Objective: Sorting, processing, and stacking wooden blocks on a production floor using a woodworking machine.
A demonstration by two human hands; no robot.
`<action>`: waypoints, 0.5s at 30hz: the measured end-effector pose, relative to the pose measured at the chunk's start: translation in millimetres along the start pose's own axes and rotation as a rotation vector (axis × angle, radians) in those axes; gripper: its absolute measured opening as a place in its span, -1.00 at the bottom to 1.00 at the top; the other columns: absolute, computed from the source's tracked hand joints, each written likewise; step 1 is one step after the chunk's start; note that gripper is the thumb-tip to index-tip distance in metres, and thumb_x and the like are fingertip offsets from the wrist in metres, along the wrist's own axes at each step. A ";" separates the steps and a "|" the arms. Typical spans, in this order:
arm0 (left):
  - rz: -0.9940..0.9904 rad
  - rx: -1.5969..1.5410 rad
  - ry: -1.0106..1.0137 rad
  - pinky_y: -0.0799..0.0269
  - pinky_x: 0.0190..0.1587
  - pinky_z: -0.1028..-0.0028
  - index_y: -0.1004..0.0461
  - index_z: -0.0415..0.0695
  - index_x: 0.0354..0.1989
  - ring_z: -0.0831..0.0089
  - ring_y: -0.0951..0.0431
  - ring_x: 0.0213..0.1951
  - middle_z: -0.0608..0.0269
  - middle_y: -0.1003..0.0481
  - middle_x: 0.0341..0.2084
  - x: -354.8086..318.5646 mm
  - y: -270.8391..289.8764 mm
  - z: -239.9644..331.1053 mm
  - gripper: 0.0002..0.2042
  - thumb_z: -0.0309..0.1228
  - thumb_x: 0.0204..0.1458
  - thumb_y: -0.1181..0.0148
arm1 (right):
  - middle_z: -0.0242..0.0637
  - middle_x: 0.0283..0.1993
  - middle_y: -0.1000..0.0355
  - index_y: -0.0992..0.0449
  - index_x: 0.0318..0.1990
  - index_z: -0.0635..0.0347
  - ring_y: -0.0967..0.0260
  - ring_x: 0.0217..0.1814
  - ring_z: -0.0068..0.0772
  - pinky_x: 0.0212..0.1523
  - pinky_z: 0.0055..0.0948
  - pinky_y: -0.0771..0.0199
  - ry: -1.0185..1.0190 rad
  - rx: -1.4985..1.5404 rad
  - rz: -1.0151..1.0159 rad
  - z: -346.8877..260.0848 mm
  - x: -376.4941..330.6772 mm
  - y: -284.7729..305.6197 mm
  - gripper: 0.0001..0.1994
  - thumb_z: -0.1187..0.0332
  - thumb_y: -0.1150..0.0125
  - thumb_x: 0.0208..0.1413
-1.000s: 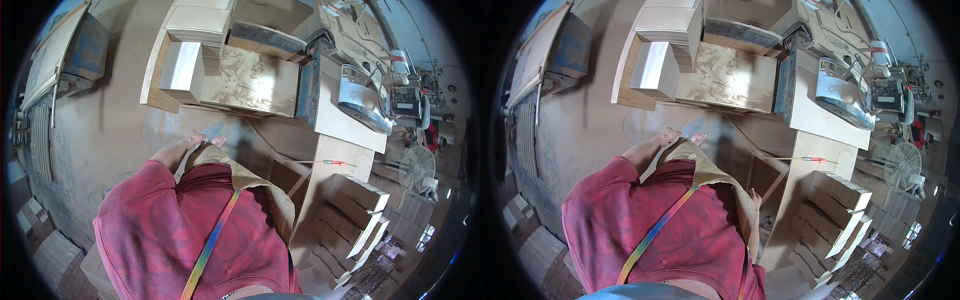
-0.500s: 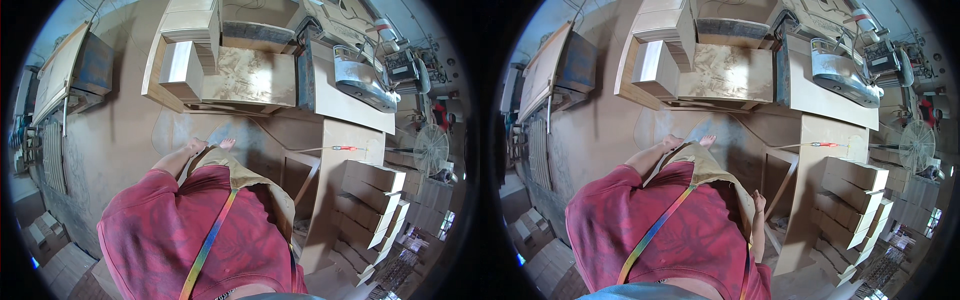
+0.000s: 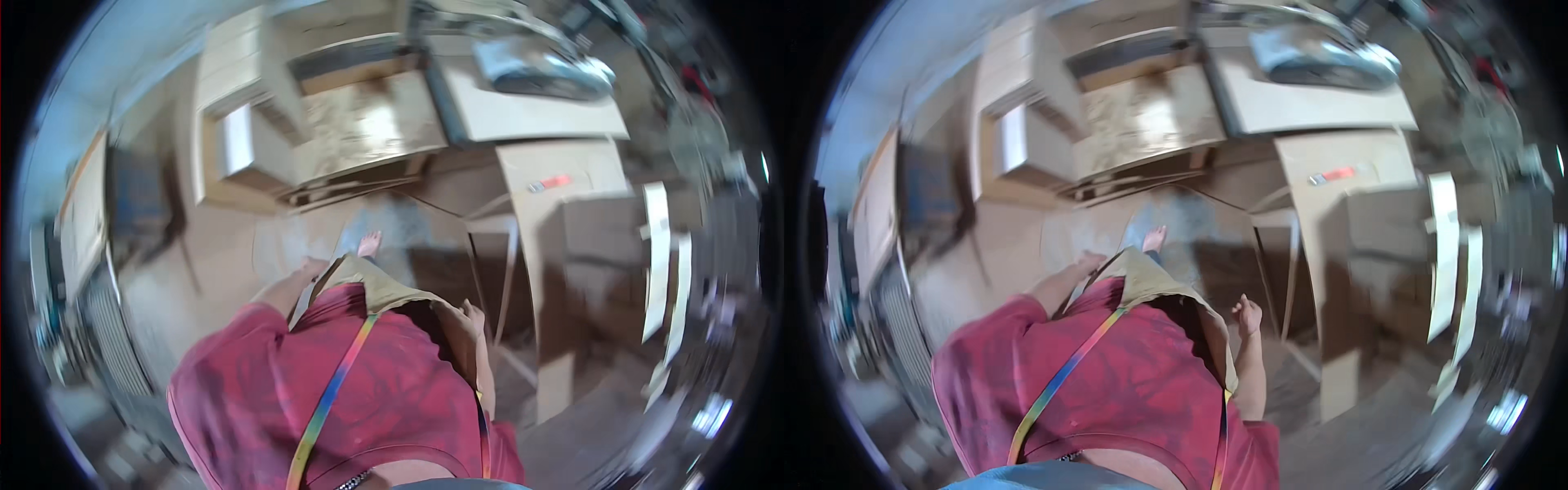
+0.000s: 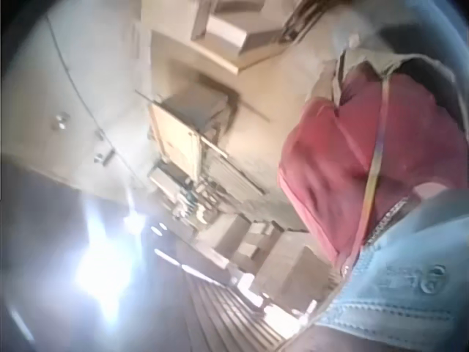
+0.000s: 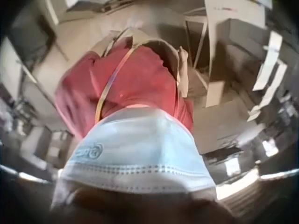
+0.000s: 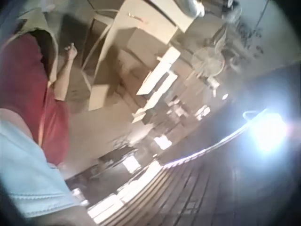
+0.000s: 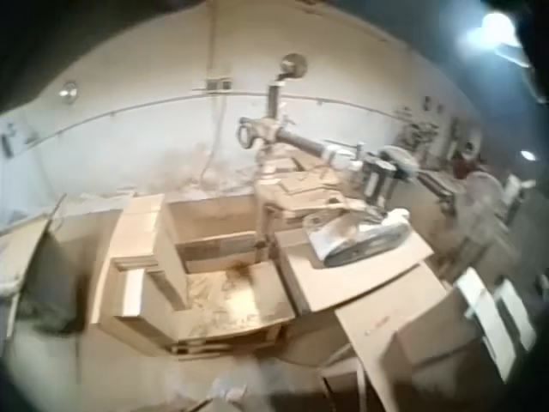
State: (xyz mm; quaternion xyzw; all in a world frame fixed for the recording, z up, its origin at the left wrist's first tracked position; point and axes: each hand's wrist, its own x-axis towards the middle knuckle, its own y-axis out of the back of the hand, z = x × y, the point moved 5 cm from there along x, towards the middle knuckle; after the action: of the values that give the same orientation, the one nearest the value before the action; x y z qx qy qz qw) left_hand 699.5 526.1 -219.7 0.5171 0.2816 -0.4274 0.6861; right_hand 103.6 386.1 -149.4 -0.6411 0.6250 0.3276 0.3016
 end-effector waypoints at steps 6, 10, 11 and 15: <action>-0.293 0.566 -0.463 -0.41 -0.54 0.32 -0.69 -0.28 -0.35 0.31 -0.45 -0.61 0.14 -0.52 -0.59 20.4 18.9 106.0 -0.63 -0.13 0.12 -0.39 | -0.41 -0.47 -0.43 -0.57 -0.28 0.14 -0.34 -0.53 -0.52 -0.49 -0.49 -0.38 0.011 0.319 0.323 43.1 -54.5 -54.0 -0.70 0.14 -0.25 0.47; -0.329 0.652 -0.557 -0.39 -0.52 0.35 -0.73 -0.27 -0.30 0.35 -0.43 -0.61 0.17 -0.52 -0.60 2.9 -1.3 183.0 -0.66 -0.16 0.14 -0.37 | -0.38 -0.47 -0.44 -0.57 -0.35 0.16 -0.35 -0.51 -0.46 -0.47 -0.43 -0.38 -0.060 0.281 0.377 73.2 -75.0 -53.8 -0.61 0.04 -0.26 0.43; -0.297 0.612 -0.549 -0.39 -0.52 0.35 -0.74 -0.26 -0.29 0.36 -0.43 -0.60 0.18 -0.52 -0.60 -6.9 -14.1 196.1 -0.67 -0.17 0.14 -0.36 | -0.36 -0.47 -0.45 -0.58 -0.42 0.18 -0.36 -0.49 -0.43 -0.46 -0.40 -0.38 -0.105 0.270 0.400 97.6 -86.8 -42.0 -0.55 -0.01 -0.26 0.41; -0.119 0.415 -0.469 -0.37 -0.50 0.38 -0.78 -0.25 -0.24 0.40 -0.41 -0.60 0.21 -0.52 -0.61 -35.0 -52.1 237.9 -0.68 -0.20 0.15 -0.34 | -0.25 -0.50 -0.44 -0.61 -0.39 0.22 -0.33 -0.52 -0.27 -0.41 -0.28 -0.41 0.397 -0.577 0.432 148.2 -179.3 -12.8 -0.54 0.00 -0.21 0.42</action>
State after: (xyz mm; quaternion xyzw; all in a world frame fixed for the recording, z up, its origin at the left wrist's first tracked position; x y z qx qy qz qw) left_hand 624.0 305.1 -142.2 0.5158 0.0523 -0.6226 0.5861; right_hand 109.3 612.9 -96.2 -0.6040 0.6740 0.4152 -0.0928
